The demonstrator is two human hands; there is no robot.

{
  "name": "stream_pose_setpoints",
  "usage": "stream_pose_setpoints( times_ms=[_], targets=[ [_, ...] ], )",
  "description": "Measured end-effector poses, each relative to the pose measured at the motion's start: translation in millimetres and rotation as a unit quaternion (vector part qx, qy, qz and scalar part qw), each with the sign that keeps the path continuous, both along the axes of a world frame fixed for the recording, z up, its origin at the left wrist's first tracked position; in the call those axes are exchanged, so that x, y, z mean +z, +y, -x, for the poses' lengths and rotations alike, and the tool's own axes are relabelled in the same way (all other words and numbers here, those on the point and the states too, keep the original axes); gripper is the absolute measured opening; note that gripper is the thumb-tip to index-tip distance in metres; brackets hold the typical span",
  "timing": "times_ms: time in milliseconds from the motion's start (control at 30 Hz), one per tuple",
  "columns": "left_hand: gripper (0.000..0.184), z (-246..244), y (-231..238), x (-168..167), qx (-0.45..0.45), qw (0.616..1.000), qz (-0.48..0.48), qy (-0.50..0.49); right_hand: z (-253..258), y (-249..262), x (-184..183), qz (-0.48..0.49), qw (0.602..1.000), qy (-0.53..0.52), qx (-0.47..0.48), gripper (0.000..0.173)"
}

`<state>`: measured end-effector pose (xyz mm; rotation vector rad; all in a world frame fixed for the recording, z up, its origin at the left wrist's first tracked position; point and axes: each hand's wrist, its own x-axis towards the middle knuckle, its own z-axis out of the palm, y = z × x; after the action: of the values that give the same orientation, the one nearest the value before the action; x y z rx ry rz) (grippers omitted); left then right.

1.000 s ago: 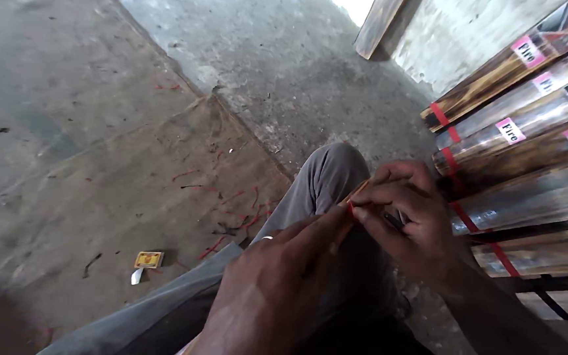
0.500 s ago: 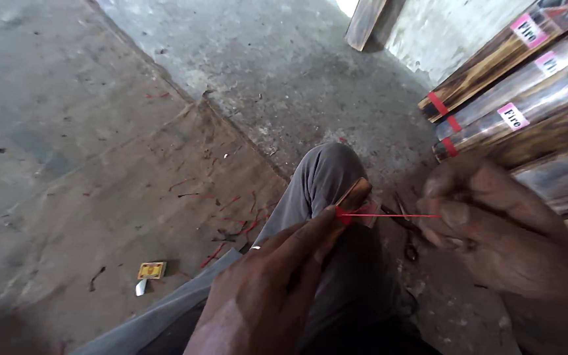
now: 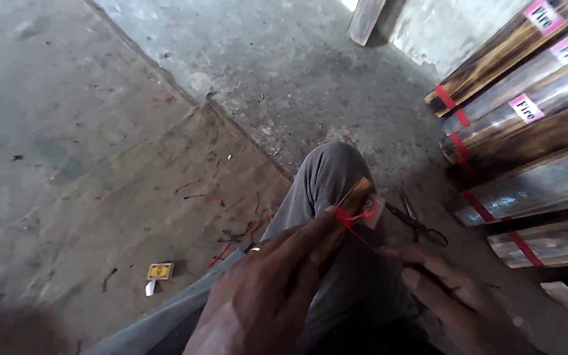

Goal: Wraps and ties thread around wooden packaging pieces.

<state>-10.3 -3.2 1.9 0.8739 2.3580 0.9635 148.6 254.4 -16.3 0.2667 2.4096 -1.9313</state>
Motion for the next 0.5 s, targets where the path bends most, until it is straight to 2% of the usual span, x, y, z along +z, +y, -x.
stream_pose_setpoints(
  times_ms=[167,300,400,500],
  targets=[
    [0.046,-2,-1,-1,0.001,1.000,0.002,0.002,6,0,-8,0.006,0.999,-0.042,-0.007,0.025],
    [0.081,0,1,0,0.045,0.997,0.055,0.029,7,-2,-25,0.086,0.995,-0.034,-0.029,0.022],
    [0.074,5,-1,3,0.066,0.996,0.064,0.015,13,-8,-35,0.151,0.988,-0.026,-0.029,0.021],
    [0.062,17,-4,8,0.089,0.993,0.074,0.023,31,-12,-41,0.145,0.989,-0.028,-0.016,0.021]
  ],
)
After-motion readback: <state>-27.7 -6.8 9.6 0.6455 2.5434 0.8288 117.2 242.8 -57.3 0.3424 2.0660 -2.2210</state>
